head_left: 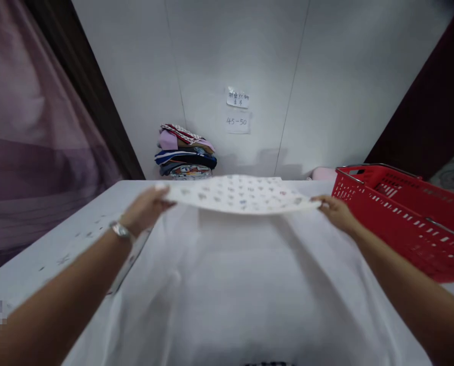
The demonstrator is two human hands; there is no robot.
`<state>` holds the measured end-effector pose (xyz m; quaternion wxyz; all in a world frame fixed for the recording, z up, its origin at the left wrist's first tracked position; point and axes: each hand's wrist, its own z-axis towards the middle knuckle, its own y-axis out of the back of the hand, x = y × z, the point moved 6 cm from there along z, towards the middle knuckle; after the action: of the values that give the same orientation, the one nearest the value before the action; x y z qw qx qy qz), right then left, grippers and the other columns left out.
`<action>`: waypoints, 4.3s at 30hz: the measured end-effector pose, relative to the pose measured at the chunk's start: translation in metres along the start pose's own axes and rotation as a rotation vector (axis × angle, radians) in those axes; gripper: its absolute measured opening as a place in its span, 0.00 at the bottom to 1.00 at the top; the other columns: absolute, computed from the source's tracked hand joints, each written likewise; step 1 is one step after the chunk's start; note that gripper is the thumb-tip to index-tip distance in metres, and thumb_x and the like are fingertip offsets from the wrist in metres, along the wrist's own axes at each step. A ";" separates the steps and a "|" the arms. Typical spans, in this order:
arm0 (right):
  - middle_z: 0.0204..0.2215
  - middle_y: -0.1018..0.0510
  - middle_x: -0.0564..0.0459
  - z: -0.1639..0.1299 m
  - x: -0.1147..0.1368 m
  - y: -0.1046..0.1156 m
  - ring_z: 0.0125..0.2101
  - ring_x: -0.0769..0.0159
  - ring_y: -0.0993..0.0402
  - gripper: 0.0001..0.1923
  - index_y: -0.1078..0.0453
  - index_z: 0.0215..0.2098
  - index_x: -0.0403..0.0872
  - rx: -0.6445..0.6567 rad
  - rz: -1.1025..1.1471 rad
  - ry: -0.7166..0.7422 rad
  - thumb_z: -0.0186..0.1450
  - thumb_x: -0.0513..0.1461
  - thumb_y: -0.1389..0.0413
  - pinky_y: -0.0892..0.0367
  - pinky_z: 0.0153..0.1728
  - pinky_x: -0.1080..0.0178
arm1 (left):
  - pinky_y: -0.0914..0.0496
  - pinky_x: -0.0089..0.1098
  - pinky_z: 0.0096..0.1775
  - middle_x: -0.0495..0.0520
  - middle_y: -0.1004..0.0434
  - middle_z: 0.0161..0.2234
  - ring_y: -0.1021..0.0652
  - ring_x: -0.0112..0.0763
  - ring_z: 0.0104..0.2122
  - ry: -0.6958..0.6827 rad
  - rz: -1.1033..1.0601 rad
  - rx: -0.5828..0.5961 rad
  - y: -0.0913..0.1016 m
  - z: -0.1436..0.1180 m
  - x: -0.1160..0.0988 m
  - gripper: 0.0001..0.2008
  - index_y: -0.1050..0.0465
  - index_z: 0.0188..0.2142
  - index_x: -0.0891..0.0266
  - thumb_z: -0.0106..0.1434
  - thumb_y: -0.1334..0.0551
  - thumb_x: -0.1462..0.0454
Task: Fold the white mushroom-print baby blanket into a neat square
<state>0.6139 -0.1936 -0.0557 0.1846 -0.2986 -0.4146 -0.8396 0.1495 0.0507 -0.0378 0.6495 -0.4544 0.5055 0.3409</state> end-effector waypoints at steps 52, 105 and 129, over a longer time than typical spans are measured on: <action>0.42 0.25 0.48 -0.163 0.047 -0.172 0.41 0.61 0.31 0.15 0.29 0.46 0.47 0.397 -0.388 0.319 0.67 0.38 0.55 0.35 0.43 0.58 | 0.40 0.39 0.51 0.57 0.25 0.39 0.29 0.40 0.43 -0.413 1.030 0.351 -0.058 -0.138 0.180 0.09 0.25 0.38 0.57 0.59 0.42 0.64; 0.45 0.27 0.46 -0.170 0.041 -0.164 0.43 0.60 0.34 0.19 0.36 0.53 0.48 0.554 -0.534 0.429 0.66 0.34 0.58 0.39 0.43 0.57 | 0.37 0.37 0.40 0.58 0.27 0.40 0.28 0.36 0.40 -0.730 1.711 0.562 -0.069 -0.158 0.174 0.13 0.30 0.42 0.63 0.62 0.50 0.73; 0.39 0.25 0.45 -0.160 -0.013 -0.109 0.37 0.61 0.31 0.22 0.37 0.53 0.44 0.413 -0.796 0.440 0.62 0.29 0.57 0.40 0.38 0.60 | 0.34 0.38 0.40 0.58 0.29 0.37 0.29 0.38 0.40 -0.740 1.701 0.437 -0.058 -0.128 0.168 0.12 0.30 0.37 0.63 0.59 0.49 0.75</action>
<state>0.5073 -0.2577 -0.2045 -0.0117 0.1099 -0.6053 -0.7883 0.2005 -0.0925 -0.1956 0.3731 0.3340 0.4814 0.7194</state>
